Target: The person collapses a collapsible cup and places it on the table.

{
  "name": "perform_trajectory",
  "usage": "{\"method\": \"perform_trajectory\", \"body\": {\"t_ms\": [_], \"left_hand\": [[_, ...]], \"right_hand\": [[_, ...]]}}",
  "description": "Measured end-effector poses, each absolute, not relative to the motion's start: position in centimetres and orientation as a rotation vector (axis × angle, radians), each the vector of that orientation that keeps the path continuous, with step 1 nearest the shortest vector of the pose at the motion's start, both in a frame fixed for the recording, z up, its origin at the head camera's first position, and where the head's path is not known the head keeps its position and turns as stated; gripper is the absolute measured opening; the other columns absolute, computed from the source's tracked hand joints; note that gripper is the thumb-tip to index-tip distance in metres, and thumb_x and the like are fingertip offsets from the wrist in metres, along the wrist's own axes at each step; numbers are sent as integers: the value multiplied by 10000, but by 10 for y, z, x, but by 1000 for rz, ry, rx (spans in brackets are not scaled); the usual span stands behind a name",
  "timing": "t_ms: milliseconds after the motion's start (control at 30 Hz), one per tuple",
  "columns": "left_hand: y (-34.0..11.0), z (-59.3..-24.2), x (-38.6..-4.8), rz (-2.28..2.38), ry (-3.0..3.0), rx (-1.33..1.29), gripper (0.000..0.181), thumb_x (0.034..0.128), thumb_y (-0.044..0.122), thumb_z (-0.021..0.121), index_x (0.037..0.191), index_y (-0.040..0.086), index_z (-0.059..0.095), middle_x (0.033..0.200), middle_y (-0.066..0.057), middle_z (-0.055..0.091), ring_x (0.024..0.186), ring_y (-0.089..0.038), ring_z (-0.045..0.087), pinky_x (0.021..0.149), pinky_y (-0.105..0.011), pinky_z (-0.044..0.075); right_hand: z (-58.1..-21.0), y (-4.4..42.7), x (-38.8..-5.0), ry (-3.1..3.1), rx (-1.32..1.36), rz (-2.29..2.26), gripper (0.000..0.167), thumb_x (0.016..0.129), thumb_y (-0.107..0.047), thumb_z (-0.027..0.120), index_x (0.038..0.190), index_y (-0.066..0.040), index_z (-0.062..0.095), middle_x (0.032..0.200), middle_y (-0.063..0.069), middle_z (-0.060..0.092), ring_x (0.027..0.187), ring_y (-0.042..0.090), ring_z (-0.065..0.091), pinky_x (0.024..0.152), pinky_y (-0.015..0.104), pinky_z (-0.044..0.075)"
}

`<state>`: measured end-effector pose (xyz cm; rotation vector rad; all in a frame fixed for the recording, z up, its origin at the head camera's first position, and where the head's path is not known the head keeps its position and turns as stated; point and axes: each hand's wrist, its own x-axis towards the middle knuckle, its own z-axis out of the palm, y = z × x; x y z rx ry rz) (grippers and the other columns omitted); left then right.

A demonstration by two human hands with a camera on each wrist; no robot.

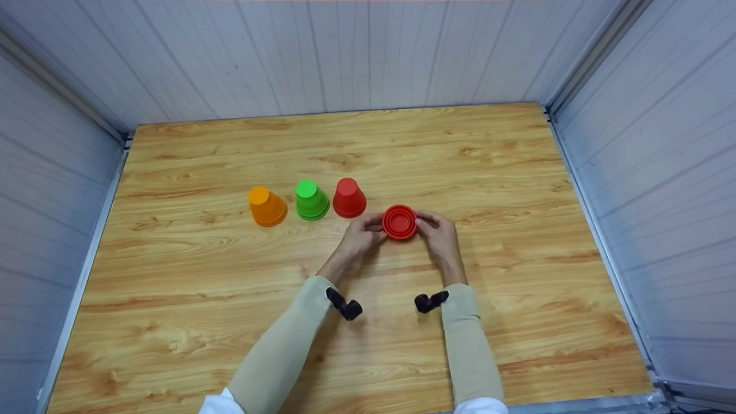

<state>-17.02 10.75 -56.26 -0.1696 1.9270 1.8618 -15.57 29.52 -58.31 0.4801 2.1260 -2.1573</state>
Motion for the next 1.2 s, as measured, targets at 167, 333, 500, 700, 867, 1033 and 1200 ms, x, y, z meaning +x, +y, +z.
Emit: {"method": "perform_trajectory", "body": {"t_ms": [167,333,500,700,867,1033,1200], "left_hand": [[111,-562,-169,1776,2055,-126,491,864,-140,492,1338,-16,518,1285,-140,584,1134,-212,571,931,-258,507],[112,-563,-169,1757,2076,-109,496,871,-123,493,1358,-35,483,1308,-152,566,1175,-226,557,975,-255,480],[110,-562,-169,1758,2050,-112,493,870,-123,479,1352,-24,493,1304,-138,571,1155,-212,562,925,-240,504],[110,-563,-169,1765,2032,-87,504,862,-137,437,1353,-34,486,1308,-139,566,1156,-210,556,922,-253,505],[107,-565,-169,1620,2212,77,491,863,-123,428,1343,-45,493,1302,-160,562,1169,-234,554,1002,-275,456],[104,-567,-169,1633,2189,60,493,858,-124,437,1337,-25,502,1288,-148,557,1169,-236,548,1005,-285,452],[102,-569,-168,1706,2125,9,445,871,-118,441,1287,4,537,1260,-115,577,1157,-220,555,992,-285,458]], "right_hand": [[-583,296,-155,2210,454,-2080,354,910,-78,632,1231,64,589,1012,-58,675,930,42,650,809,187,546],[-578,294,-155,2254,436,-2020,339,920,-79,618,1231,52,598,1105,84,676,924,46,652,815,197,547],[-579,293,-156,2289,443,-1983,341,925,-86,611,1237,52,595,1200,213,621,901,43,643,798,181,543],[-583,292,-157,2386,423,-1919,319,921,-32,599,1223,71,594,1204,255,606,910,32,619,775,126,520],[-584,292,-156,2450,398,-1824,328,925,-18,584,1248,43,591,1232,253,598,936,38,600,777,92,494],[-583,292,-156,2441,416,-1816,334,931,-39,586,1258,28,589,1232,244,599,952,49,597,789,100,496],[-581,292,-156,2399,460,-1849,334,936,-62,587,1261,14,589,1235,223,596,947,35,593,790,117,510]]}}
